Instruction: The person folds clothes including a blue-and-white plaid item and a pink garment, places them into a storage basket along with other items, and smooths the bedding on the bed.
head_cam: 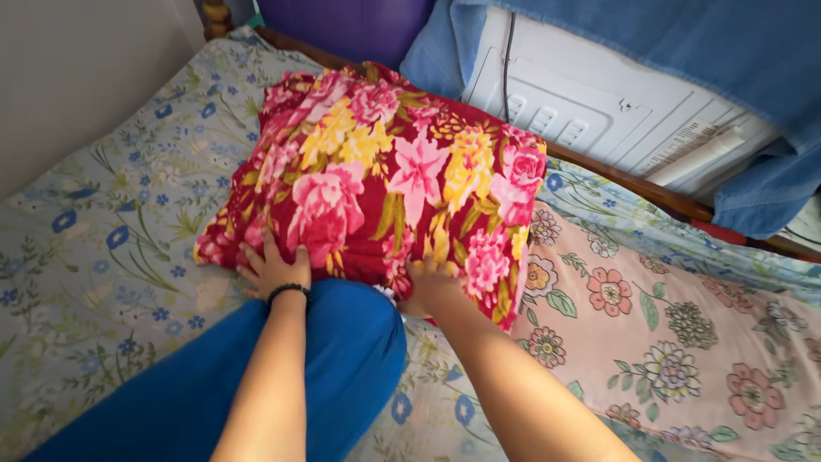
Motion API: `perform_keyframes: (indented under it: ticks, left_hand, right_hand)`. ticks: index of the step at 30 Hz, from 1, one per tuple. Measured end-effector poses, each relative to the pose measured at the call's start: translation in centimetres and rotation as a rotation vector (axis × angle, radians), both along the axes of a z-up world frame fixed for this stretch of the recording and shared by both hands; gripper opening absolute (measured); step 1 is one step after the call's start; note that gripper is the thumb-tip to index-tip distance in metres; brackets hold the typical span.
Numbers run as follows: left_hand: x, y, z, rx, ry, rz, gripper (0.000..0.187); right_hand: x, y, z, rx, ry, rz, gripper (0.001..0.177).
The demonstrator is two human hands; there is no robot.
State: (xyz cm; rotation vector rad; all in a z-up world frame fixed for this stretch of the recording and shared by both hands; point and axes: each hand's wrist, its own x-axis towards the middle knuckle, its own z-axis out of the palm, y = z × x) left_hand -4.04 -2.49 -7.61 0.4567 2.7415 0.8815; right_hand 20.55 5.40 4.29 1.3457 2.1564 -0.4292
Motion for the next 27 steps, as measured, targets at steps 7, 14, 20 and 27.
perform_keyframes:
  ticks: [7,14,20,27]
  left_hand:
    - [-0.4,-0.4,1.6,0.169,0.058,-0.025,0.072]
    - [-7.3,-14.9,12.8,-0.434,0.060,0.006,0.060]
    - [-7.6,-35.9,12.7,-0.808,-0.131,0.121,0.062]
    - [-6.3,-39.9,10.9,-0.918,-0.135,-0.011,0.064]
  right_hand:
    - [-0.5,-1.4,0.4,0.105,0.160,0.023,0.065]
    - [-8.7,-7.9,8.1,0.040,0.130,-0.022,0.084]
    - [-10.1,-12.1,7.3,0.003,0.042,-0.401,0.121]
    - [-11.9,-14.7,5.8,0.229,0.230,-0.309,0.086]
